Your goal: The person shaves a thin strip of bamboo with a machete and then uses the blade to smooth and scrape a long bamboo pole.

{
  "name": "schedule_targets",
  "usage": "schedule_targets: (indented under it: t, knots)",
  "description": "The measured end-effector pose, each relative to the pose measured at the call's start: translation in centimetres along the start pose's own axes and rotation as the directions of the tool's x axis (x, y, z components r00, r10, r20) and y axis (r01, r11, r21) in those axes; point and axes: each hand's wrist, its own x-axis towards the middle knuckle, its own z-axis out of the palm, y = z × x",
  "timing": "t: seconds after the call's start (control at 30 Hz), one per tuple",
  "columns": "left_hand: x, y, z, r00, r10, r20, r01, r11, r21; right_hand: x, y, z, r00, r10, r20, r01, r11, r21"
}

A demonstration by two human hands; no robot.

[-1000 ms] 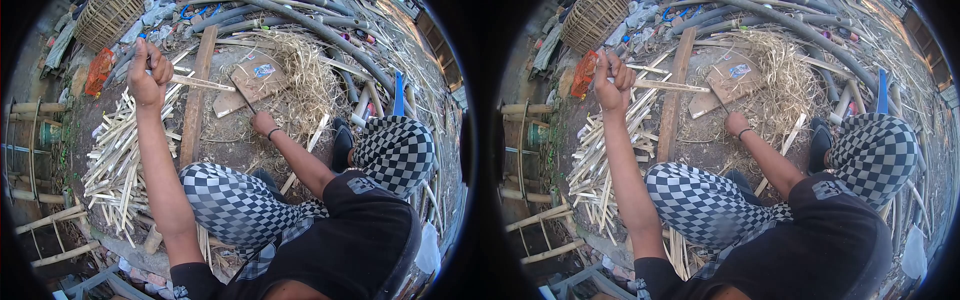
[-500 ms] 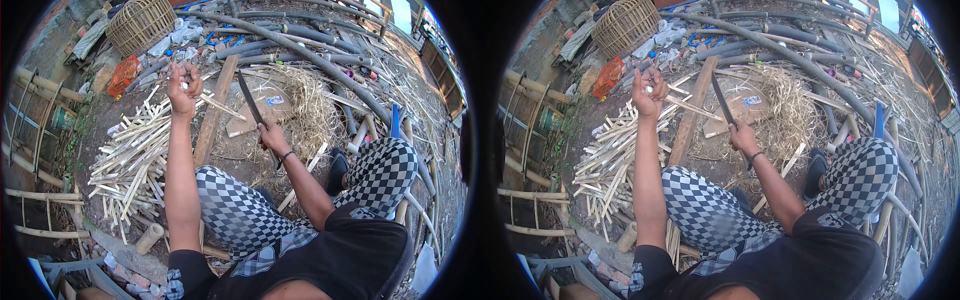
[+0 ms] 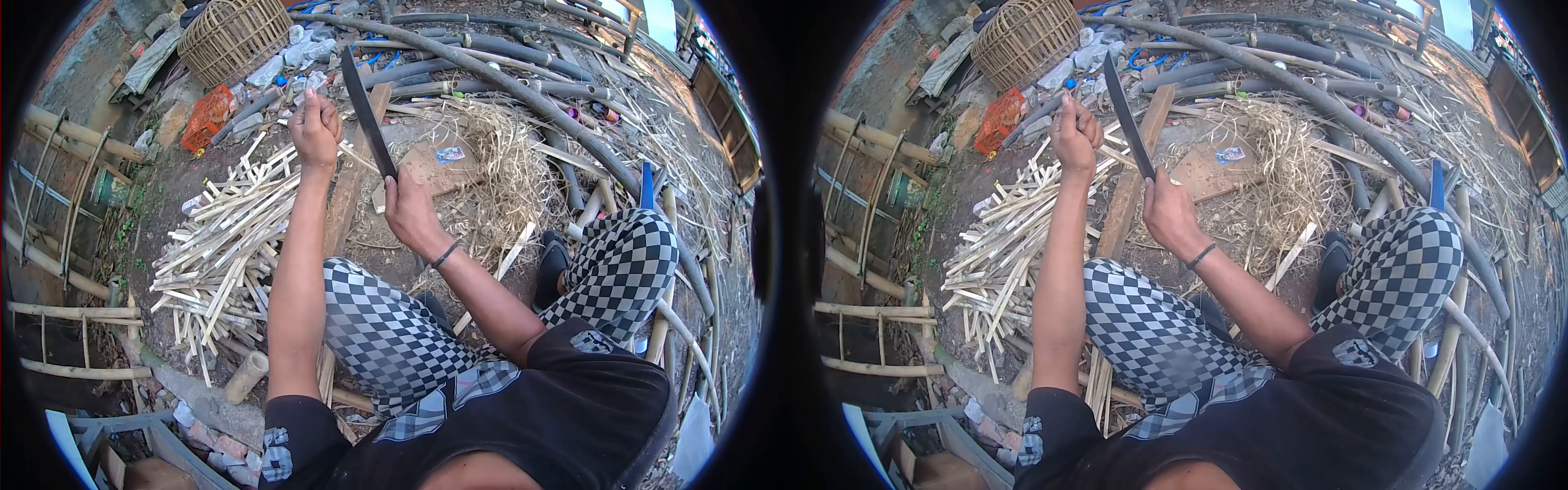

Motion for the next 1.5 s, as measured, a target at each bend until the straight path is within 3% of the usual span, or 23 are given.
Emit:
schedule_targets:
  t: [0.03, 0.1, 0.17, 0.27, 0.5, 0.63, 0.77, 0.83, 0.9, 0.97, 1.07, 1.17, 1.2, 1.3, 1.33, 1.5]
  knots:
    - [0.1, -0.2, -0.2, 1.000, -0.005, -0.001, 0.005, 1.000, -0.001, 0.1, 1.0, 0.7, 1.000, 0.005, 0.001, -0.005, 1.000, -0.002]
    - [0.2, -0.1, -0.6, 0.998, -0.007, -0.068, -0.001, 0.994, -0.110, 0.6, 1.9, 1.1, 0.987, -0.008, 0.161, 0.033, 0.988, -0.153]
    - [0.6, -0.2, -0.7, 0.996, -0.010, -0.092, 0.007, 0.999, -0.035, 1.6, 2.4, 0.1, 0.990, -0.013, 0.140, 0.029, 0.993, -0.115]
    - [0.0, 0.3, -0.3, 1.000, -0.018, -0.006, 0.018, 1.000, -0.025, 1.7, 0.1, -1.7, 0.998, -0.061, 0.014, 0.061, 0.998, -0.027]
    - [0.0, 1.0, -0.3, 0.947, -0.094, 0.309, 0.117, 0.991, -0.058, 2.0, -1.0, -2.2, 0.992, -0.114, 0.049, 0.116, 0.992, -0.047]
    - [-0.4, 1.0, 0.6, 0.927, -0.115, 0.357, 0.129, 0.992, -0.014, 2.8, -0.6, -0.2, 0.994, -0.068, 0.081, 0.072, 0.996, -0.049]
    - [0.0, 0.8, -0.3, 0.920, -0.144, 0.364, 0.179, 0.982, -0.063, 4.0, 2.5, 0.8, 0.989, -0.077, 0.130, 0.094, 0.987, -0.133]
    - [-0.2, 1.0, 0.3, 0.921, -0.157, 0.357, 0.173, 0.985, -0.014, 4.3, 1.0, -0.6, 0.982, -0.073, 0.174, 0.096, 0.987, -0.128]
    - [-0.2, 1.1, 1.0, 0.910, -0.121, 0.398, 0.102, 0.992, 0.069, 4.2, -0.7, -1.2, 0.993, -0.108, 0.046, 0.109, 0.993, -0.038]
    - [-0.1, 0.9, 1.0, 0.897, -0.139, 0.419, 0.127, 0.990, 0.058, 3.7, -0.9, 0.1, 0.998, -0.001, 0.057, 0.001, 1.000, -0.012]
    - [0.3, 1.1, 0.0, 0.904, -0.139, 0.405, 0.150, 0.989, 0.004, 5.7, 1.5, 0.7, 0.985, -0.086, 0.151, 0.107, 0.985, -0.135]
    - [0.0, 1.1, 1.1, 0.908, -0.137, 0.395, 0.121, 0.990, 0.065, 5.8, -0.3, -1.0, 0.985, -0.146, 0.098, 0.157, 0.980, -0.123]
    - [0.0, 1.1, 1.2, 0.891, -0.140, 0.432, 0.135, 0.990, 0.042, 4.9, -1.7, -1.1, 0.994, -0.087, 0.067, 0.093, 0.991, -0.100]
    - [0.0, 1.0, 0.6, 0.924, -0.137, 0.357, 0.090, 0.985, 0.145, 5.0, 1.5, 1.8, 0.992, -0.052, 0.117, 0.066, 0.990, -0.122]
    - [0.2, 1.2, 0.0, 0.909, -0.135, 0.393, 0.164, 0.986, -0.041, 5.5, 1.7, 1.1, 0.989, -0.038, 0.146, 0.055, 0.992, -0.117]
    - [0.4, 0.6, 1.4, 0.902, -0.157, 0.402, 0.156, 0.987, 0.036, 5.8, 0.9, 0.0, 0.982, -0.163, 0.098, 0.173, 0.980, -0.095]
